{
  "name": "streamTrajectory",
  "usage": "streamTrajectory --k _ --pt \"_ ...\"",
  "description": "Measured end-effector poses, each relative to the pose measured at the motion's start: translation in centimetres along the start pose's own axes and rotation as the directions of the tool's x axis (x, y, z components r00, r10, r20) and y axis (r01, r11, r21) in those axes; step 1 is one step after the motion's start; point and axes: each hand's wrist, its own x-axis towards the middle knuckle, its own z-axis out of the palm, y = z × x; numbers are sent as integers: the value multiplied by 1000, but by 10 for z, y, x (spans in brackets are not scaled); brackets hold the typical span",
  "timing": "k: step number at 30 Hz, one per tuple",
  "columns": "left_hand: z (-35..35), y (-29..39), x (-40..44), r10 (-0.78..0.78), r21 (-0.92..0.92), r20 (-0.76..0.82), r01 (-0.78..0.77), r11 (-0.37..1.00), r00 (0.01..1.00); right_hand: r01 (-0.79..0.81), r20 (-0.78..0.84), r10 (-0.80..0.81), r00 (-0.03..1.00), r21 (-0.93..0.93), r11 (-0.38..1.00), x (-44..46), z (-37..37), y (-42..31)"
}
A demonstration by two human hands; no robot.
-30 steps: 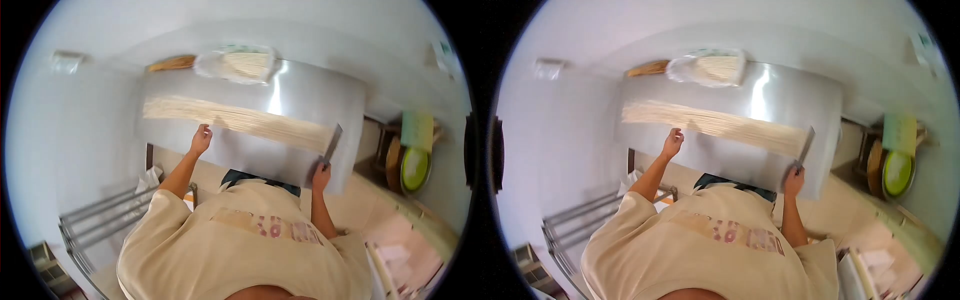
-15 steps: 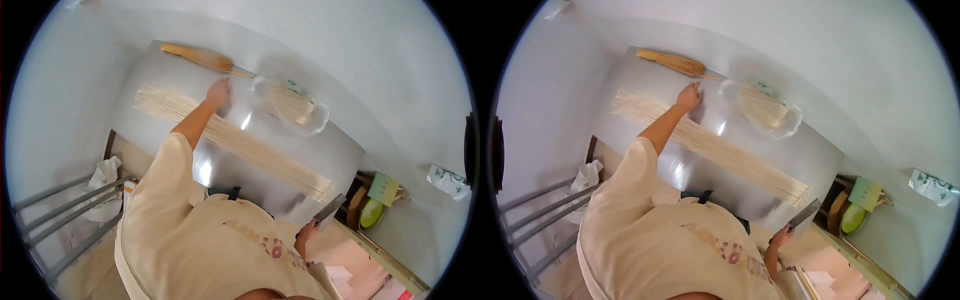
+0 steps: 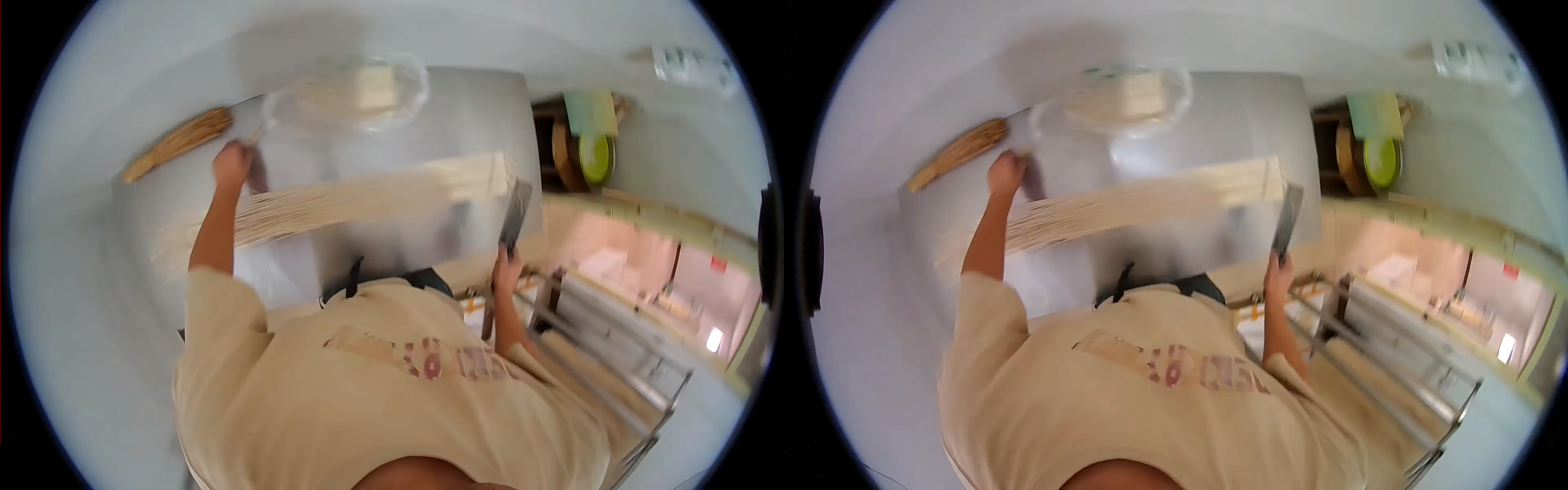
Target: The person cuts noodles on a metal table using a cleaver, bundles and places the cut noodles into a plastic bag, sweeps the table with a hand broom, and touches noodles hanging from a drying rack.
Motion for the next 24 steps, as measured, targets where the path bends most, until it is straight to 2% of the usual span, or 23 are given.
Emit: streamTrajectory --k 1,3,4,5,7,8,10,12,15,17,19,21,24 --pt "-6 0 -21 -64 24 40 63 998 997 64 -23 -63 998 55 996 13 2 3" --pt "-23 4 -72 -134 37 14 134 990 991 -98 76 88 993 130 987 38 -9 -13" --pt "-22 1 -97 -102 25 -59 104 994 993 -52 72 45 996 99 994 60 -8 -2" --pt "-32 16 -120 -113 -9 -44 112 994 993 -5 73 0 997 69 998 80 -5 8" --pt "-32 51 -155 -106 -24 -12 106 994 994 -32 110 34 993 -21 999 112 -5 9" --pt "-28 69 -168 -40 6 14 40 999 999 3 115 3 993 -52 999 123 -6 8" --pt "-22 138 -176 90 -116 45 -85 990 995 22 126 -13 992 -71 997 149 -9 11" --pt "0 208 -173 248 -217 11 -239 946 969 39 212 -20 977 -86 996 166 -16 5" --pt "24 321 -149 396 -334 122 -338 880 910 -25 323 56 945 -99 995 184 -22 -2" --pt "55 383 -129 499 -364 130 -427 828 857 -35 350 66 934 -93 995 192 -24 -4" --pt "76 439 -112 609 -344 43 -560 754 792 -44 377 76 923 -92 995 198 -20 7" --pt "96 486 -98 577 -259 86 -541 800 812 17 369 26 929 -112 994 207 -14 22" --pt "119 520 -82 583 -186 99 -561 807 806 92 368 -44 929 -115 989 212 -13 30"
